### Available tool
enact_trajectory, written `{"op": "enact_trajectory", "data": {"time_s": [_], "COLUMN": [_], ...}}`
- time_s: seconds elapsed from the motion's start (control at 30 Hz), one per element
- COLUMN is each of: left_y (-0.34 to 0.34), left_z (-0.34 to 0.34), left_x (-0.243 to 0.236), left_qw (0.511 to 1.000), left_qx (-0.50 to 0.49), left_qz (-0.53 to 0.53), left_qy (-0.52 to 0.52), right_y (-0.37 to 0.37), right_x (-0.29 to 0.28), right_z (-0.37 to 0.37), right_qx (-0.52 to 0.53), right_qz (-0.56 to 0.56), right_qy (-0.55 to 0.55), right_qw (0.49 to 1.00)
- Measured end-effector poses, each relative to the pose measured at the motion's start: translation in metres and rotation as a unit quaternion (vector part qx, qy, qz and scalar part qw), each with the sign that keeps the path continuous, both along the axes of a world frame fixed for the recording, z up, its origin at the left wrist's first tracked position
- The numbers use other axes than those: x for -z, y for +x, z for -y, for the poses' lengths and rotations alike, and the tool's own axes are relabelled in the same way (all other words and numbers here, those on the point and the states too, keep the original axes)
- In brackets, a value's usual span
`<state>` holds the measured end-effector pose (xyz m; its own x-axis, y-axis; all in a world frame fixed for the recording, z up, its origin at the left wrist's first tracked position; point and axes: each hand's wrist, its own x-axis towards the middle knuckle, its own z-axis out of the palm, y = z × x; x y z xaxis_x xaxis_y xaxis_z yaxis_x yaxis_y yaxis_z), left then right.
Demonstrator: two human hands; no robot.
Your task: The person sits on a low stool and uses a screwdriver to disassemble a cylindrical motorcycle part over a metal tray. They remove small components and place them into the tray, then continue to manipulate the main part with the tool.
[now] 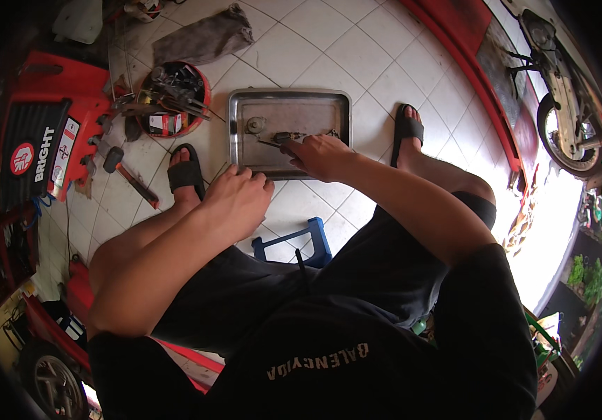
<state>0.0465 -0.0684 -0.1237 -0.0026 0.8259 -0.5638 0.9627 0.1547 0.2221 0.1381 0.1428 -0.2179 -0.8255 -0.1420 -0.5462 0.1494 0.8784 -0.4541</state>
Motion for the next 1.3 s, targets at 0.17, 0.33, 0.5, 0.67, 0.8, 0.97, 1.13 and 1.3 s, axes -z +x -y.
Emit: {"op": "enact_trajectory", "data": {"time_s": [0.17,0.33,0.5,0.67,0.8,0.97,1.13,1.3], "left_y": [0.001,-0.001,-0.001,0.0,0.0,0.001,0.0,0.001], "left_z": [-0.001,0.001,0.003,0.005,0.004,0.005,0.006,0.003], "left_x": [0.0,-0.002,-0.005,-0.004,-0.006,-0.005,-0.002,-0.001], "left_qw": [1.0,1.0,1.0,1.0,1.0,1.0,1.0,1.0], "left_qx": [0.015,0.0,-0.005,-0.009,-0.013,-0.01,-0.007,0.003], "left_qz": [-0.008,0.0,0.006,0.01,0.009,0.003,0.003,0.001], "left_qy": [0.002,0.0,0.002,-0.005,-0.001,0.014,0.018,0.007], "right_y": [-0.007,-0.008,-0.007,-0.009,-0.004,0.011,0.028,0.03], "right_x": [0.004,0.006,0.004,-0.007,-0.019,-0.019,-0.004,-0.016], "right_z": [0.006,0.007,0.009,0.014,0.012,-0.001,-0.018,-0.021], "right_qx": [-0.006,0.003,0.015,-0.017,-0.06,-0.08,-0.051,-0.045], "right_qz": [0.021,0.025,0.019,0.055,0.061,0.106,0.113,0.124], "right_qy": [0.029,0.016,0.016,0.037,0.051,0.082,0.062,0.057], "right_qw": [0.999,1.0,1.0,0.998,0.995,0.988,0.99,0.99]}}
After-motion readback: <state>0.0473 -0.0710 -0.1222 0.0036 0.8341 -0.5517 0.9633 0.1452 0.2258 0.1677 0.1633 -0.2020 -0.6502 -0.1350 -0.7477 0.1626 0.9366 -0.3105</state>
